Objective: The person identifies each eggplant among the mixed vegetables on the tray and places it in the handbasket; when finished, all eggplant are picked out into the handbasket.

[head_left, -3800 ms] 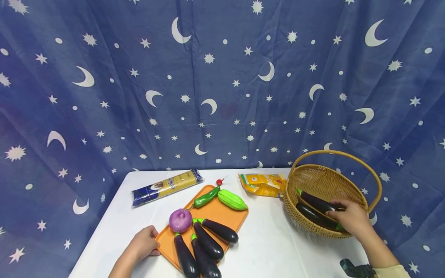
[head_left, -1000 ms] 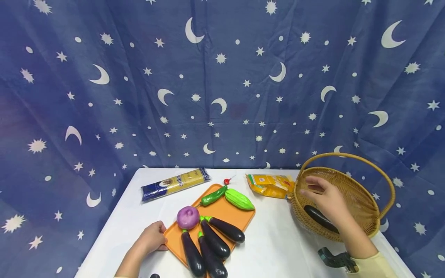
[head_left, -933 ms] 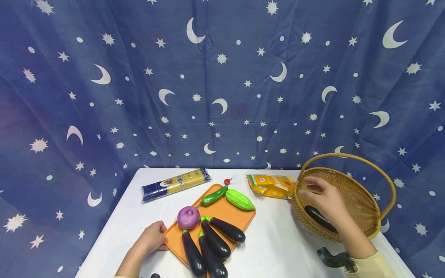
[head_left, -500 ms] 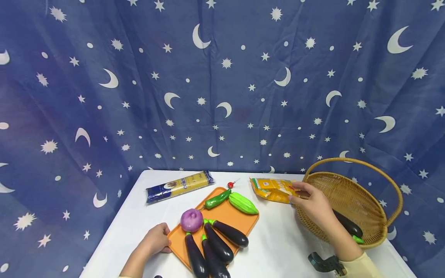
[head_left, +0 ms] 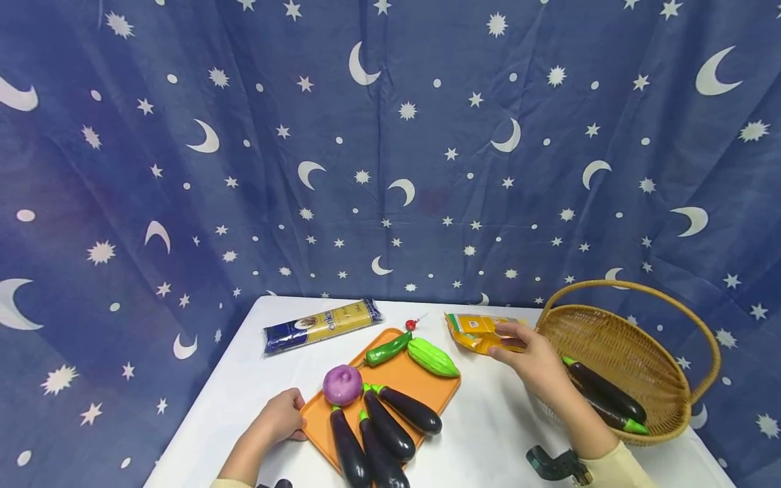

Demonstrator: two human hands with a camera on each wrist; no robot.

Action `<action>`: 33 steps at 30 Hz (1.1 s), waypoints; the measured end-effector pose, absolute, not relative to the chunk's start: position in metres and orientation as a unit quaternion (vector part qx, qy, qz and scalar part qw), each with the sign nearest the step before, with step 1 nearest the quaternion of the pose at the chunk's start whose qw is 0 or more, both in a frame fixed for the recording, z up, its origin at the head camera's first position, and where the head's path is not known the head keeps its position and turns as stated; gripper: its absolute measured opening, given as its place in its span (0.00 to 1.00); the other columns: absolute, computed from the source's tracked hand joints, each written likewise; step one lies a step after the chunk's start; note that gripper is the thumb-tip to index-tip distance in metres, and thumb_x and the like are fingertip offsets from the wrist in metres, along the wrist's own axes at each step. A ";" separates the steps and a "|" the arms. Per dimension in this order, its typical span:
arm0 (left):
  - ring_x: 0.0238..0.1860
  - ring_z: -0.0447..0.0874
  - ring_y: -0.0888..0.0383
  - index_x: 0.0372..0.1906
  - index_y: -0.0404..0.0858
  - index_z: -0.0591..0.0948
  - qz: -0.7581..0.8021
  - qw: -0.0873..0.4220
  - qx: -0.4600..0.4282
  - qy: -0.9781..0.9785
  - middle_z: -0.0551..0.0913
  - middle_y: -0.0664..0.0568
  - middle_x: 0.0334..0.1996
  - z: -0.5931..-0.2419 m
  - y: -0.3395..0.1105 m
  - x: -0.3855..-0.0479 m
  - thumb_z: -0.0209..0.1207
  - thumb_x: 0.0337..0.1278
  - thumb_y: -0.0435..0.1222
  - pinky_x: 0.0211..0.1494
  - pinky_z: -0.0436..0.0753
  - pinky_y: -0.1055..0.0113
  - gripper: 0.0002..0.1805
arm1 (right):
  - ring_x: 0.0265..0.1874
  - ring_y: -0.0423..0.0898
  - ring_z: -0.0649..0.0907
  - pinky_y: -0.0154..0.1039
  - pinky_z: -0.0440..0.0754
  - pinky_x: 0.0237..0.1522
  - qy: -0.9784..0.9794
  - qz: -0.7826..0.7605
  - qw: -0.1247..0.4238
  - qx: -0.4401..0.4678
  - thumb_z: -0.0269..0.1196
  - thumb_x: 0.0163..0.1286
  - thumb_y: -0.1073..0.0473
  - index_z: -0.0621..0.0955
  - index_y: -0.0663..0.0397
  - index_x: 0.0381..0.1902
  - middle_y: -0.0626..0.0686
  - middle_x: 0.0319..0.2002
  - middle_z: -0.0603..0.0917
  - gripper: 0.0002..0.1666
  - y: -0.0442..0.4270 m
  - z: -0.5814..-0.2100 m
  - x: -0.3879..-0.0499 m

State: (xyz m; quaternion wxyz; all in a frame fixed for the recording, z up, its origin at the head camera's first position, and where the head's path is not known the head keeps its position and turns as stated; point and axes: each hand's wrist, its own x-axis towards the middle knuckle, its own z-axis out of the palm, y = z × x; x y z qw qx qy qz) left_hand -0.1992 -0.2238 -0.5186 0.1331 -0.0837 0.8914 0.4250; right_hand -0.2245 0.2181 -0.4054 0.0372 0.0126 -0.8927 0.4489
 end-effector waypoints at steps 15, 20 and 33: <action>0.22 0.81 0.55 0.34 0.33 0.74 0.422 0.133 -0.091 0.892 0.76 0.44 0.28 -0.519 -0.223 -0.200 0.60 0.46 0.18 0.25 0.86 0.68 0.12 | 0.57 0.60 0.80 0.52 0.85 0.53 -0.893 0.450 0.008 0.022 0.73 0.62 0.55 0.78 0.57 0.62 0.60 0.58 0.80 0.31 0.193 -0.423 -0.224; 0.22 0.81 0.55 0.34 0.33 0.74 0.425 0.127 -0.090 0.892 0.76 0.44 0.28 -0.520 -0.224 -0.198 0.59 0.46 0.18 0.25 0.86 0.68 0.12 | 0.56 0.58 0.81 0.49 0.86 0.51 -0.890 0.455 0.009 0.035 0.74 0.61 0.58 0.79 0.56 0.60 0.59 0.57 0.81 0.30 0.185 -0.431 -0.225; 0.21 0.81 0.56 0.34 0.33 0.73 0.434 0.125 -0.087 0.888 0.75 0.43 0.28 -0.520 -0.225 -0.198 0.59 0.45 0.18 0.25 0.86 0.67 0.12 | 0.54 0.56 0.82 0.47 0.86 0.49 -0.889 0.456 -0.004 0.042 0.74 0.59 0.60 0.80 0.54 0.59 0.55 0.56 0.83 0.29 0.160 -0.438 -0.223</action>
